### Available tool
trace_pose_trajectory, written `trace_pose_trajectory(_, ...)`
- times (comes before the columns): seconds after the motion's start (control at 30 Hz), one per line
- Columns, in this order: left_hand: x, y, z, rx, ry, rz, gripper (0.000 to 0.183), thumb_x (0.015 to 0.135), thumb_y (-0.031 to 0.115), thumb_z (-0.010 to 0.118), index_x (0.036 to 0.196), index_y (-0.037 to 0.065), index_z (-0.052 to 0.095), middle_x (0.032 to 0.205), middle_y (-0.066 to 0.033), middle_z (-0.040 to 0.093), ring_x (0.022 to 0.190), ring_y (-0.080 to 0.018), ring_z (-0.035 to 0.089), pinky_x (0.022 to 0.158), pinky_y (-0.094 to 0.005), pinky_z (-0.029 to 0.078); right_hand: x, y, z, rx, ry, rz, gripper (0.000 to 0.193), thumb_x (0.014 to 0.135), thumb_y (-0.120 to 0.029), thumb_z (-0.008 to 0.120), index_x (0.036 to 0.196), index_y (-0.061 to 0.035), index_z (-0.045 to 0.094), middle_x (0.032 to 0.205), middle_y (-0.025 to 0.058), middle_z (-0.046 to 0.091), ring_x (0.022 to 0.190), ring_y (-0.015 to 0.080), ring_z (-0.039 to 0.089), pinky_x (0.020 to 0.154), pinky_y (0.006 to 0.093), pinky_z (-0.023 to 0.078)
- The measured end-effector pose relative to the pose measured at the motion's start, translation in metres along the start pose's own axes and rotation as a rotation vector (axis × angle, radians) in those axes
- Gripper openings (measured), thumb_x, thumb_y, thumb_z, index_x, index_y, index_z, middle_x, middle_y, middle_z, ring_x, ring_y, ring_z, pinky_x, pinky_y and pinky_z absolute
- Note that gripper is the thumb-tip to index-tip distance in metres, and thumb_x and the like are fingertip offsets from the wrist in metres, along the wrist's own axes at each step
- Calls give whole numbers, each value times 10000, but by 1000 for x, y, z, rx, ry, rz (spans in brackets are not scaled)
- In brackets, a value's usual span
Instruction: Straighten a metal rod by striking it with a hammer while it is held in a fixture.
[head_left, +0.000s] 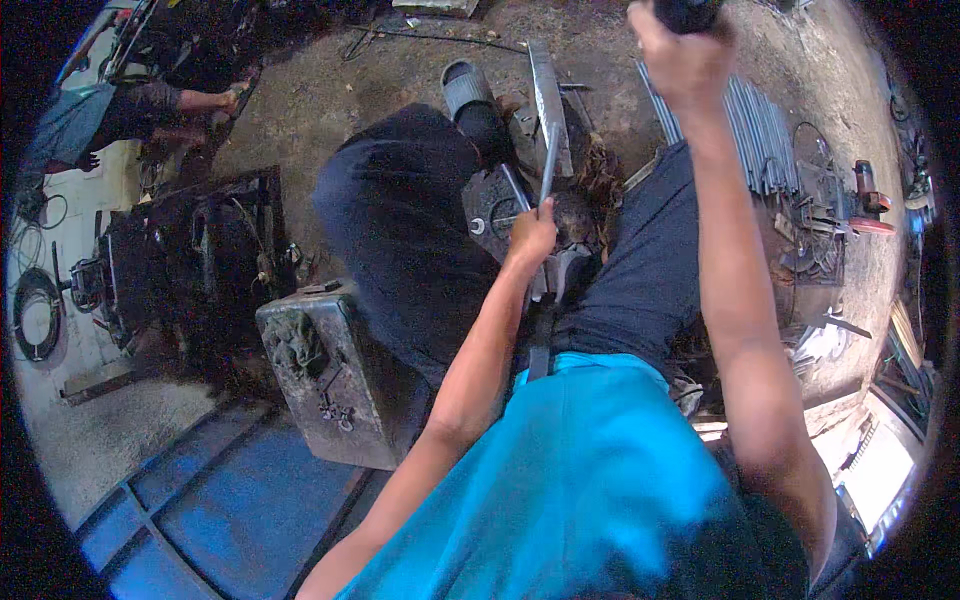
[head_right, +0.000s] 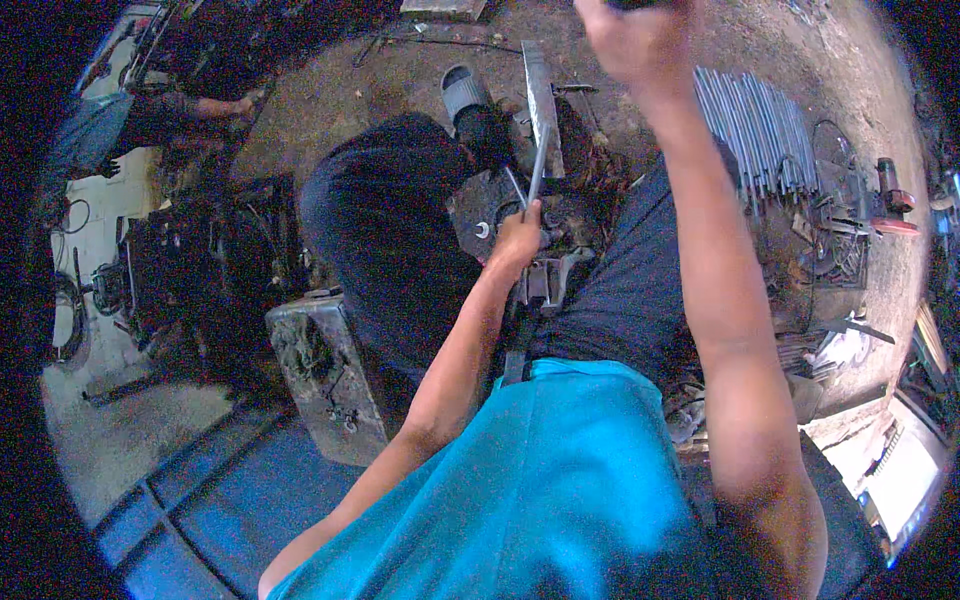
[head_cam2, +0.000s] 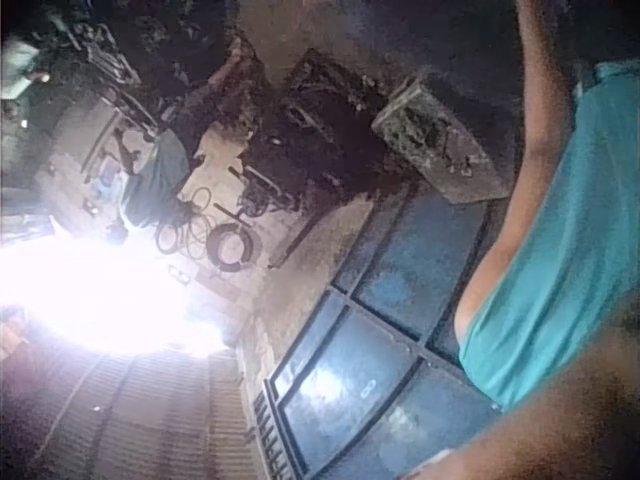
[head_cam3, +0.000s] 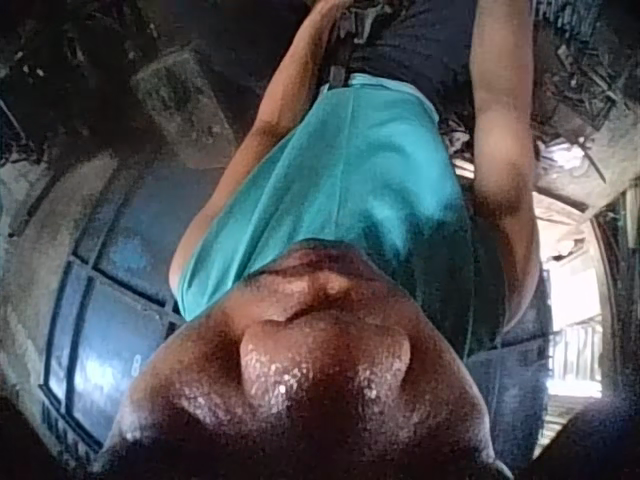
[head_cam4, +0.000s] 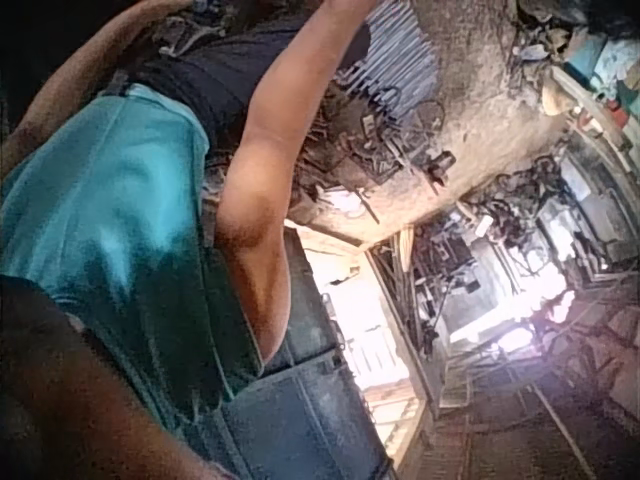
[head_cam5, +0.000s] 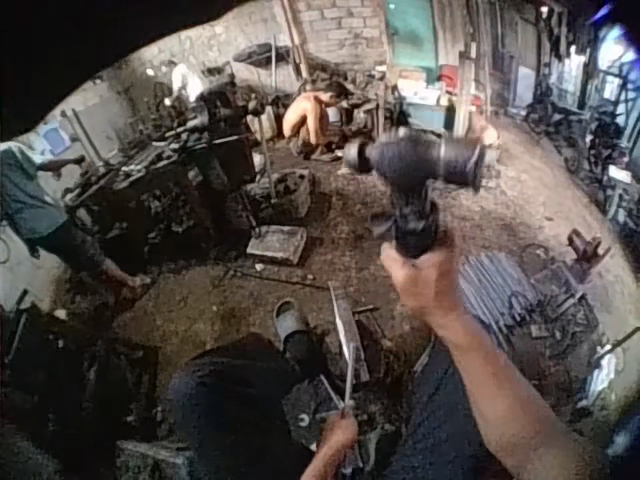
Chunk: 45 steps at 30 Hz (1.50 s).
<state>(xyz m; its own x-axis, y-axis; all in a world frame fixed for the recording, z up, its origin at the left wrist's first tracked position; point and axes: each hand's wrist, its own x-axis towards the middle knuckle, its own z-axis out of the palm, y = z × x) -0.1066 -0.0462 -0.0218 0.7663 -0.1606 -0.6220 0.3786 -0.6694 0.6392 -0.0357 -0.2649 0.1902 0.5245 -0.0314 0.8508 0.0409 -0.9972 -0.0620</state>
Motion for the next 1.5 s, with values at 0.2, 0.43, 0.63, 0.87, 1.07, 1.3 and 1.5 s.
trace_pose_trajectory(0.2, -7, 2, 8, 5, -20, -27, 651, 954, 524, 402, 951, -74, 658, 939, -309, 647, 973, -471, 607, 837, -497, 451, -191, -13, 52, 267, -842, 739, 247, 661, -144, 644, 814, 49, 642, 830, 301, 638, 872, 449, 628, 808, 499, 486)
trace_pose_trajectory(0.43, -9, 14, -1, 39, -10, 14, 648, 956, 516, 400, 986, -80, 653, 990, -331, 629, 1016, -481, 586, 875, -499, 439, -41, 19, 22, 261, -461, 598, 308, 697, -246, 717, 773, 42, 642, 679, 206, 649, 597, 301, 649, 590, 395, 499)
trace_pose_trajectory(0.63, -4, 7, 4, 33, 23, -2, 652, 957, 521, 398, 956, -79, 654, 960, -332, 630, 991, -496, 586, 861, -516, 438, 11, -1, 2, 278, -125, 430, 307, 756, -298, 715, 636, -28, 637, 564, 95, 627, 491, 237, 606, 542, 361, 480)
trace_pose_trajectory(0.87, 0, 0, 10, 64, 36, 26, 651, 961, 516, 387, 961, -78, 656, 978, -332, 626, 998, -493, 583, 872, -521, 434, -164, -3, 38, 34, -1013, 673, 320, 683, -154, 665, 933, 39, 610, 865, 313, 639, 868, 439, 639, 807, 521, 496)
trace_pose_trajectory(1.07, -14, 13, -2, 30, 31, 33, 643, 951, 512, 410, 980, -81, 655, 999, -337, 621, 1017, -491, 579, 885, -516, 438, -30, 22, -11, 239, -479, 636, 321, 718, -271, 727, 796, 33, 657, 668, 148, 664, 617, 257, 666, 617, 366, 510)
trace_pose_trajectory(1.3, -8, 7, 2, -1, 27, -9, 682, 947, 519, 424, 980, -128, 638, 972, -365, 611, 1017, -499, 576, 888, -517, 438, -23, -1, -4, 414, -116, 762, 259, 779, -284, 709, 788, -25, 690, 684, 61, 685, 541, 156, 641, 592, 346, 514)
trace_pose_trajectory(1.5, 9, -10, 8, 76, 92, 121, 622, 964, 484, 420, 984, -89, 659, 955, -350, 624, 993, -494, 587, 856, -510, 453, -196, -4, 52, 175, -872, 674, 306, 689, -146, 648, 930, 39, 613, 861, 296, 640, 868, 460, 627, 779, 509, 493)
